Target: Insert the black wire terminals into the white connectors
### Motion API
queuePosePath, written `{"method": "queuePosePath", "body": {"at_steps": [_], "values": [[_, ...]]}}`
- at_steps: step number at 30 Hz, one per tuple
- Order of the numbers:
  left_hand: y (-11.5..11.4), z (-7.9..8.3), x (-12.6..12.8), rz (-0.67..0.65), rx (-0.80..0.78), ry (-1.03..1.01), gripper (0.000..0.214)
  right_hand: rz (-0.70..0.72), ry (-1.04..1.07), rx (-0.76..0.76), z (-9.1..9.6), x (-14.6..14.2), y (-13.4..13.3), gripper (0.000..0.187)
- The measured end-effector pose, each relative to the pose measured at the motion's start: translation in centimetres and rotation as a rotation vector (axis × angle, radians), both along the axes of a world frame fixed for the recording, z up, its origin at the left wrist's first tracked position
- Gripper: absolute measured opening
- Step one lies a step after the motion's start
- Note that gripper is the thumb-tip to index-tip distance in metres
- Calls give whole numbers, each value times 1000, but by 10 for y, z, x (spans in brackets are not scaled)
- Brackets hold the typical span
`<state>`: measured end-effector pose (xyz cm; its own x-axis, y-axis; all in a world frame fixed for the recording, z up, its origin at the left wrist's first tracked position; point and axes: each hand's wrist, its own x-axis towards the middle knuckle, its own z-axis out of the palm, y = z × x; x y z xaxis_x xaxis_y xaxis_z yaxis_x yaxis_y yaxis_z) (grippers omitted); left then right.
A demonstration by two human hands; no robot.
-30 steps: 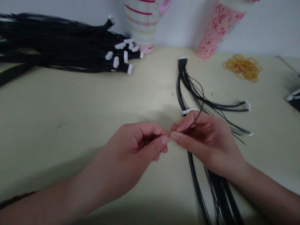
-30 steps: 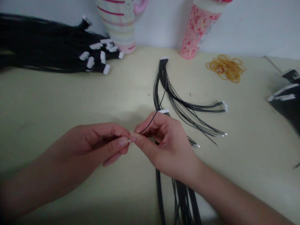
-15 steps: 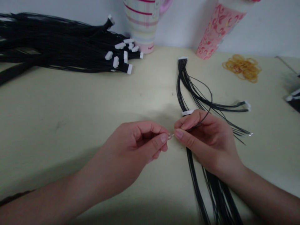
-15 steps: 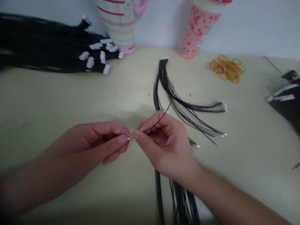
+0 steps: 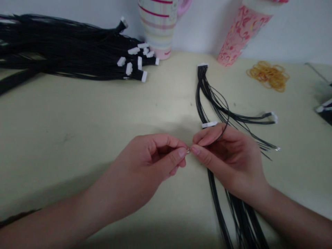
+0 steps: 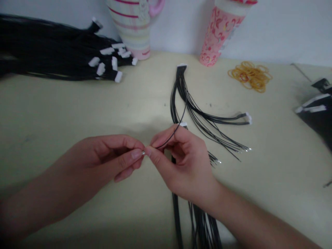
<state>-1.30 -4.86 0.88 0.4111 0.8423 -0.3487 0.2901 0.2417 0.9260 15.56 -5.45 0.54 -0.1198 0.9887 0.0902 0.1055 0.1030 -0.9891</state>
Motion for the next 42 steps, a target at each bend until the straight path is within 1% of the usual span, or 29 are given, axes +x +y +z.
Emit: {"method": "queuePosePath", "body": {"at_steps": [6, 10, 11, 14, 16, 17, 20, 22, 24, 27, 30, 33, 36, 39, 40, 42], "values": [[0, -1, 1, 27, -19, -31, 18, -21, 28, 1, 0, 0, 0, 13], [0, -5, 1, 75, -40, -85, 12, -99, 8, -15, -1, -1, -1, 12], [-1, -5, 2, 93, -38, -99, 11, -109, -20, -26, -2, -1, -2, 15], [-3, -4, 3, 145, -8, -113, 7, -95, -120, -67, -3, -3, -3, 30], [-5, -2, 4, 169, 23, -99, 6, -106, -137, -84, -3, -4, -3, 39], [-6, -1, 4, 174, 38, -86, 7, -133, -125, -82, -4, -5, -3, 43], [-8, 2, 5, 180, 71, -38, 7, -232, -101, -36, -7, -7, -3, 56], [-8, 3, 5, 187, 88, -9, 6, -254, -182, 38, -7, -5, -4, 60], [-7, 3, 6, 195, 103, -10, 5, -250, -357, 153, -7, -3, -6, 57], [-7, 3, 8, 206, 119, -43, 5, -235, -634, 341, -8, 1, -8, 44], [-7, 3, 9, 213, 129, -45, 5, -187, -756, 423, -10, 3, -9, 36], [-4, 3, 8, 226, 142, -17, 3, -158, -771, 446, -12, 5, -9, 34], [3, 8, 2, 229, 168, 22, 4, -187, -672, 460, -11, 6, -7, 31], [12, 26, -10, 191, 246, 107, 8, -251, -559, 442, -10, 7, -3, 27], [14, 34, -14, 178, 301, 157, 9, -265, -540, 437, -10, 7, -1, 26], [16, 48, -23, 169, 479, 294, 9, -272, -523, 435, -11, 7, 1, 25]]}}
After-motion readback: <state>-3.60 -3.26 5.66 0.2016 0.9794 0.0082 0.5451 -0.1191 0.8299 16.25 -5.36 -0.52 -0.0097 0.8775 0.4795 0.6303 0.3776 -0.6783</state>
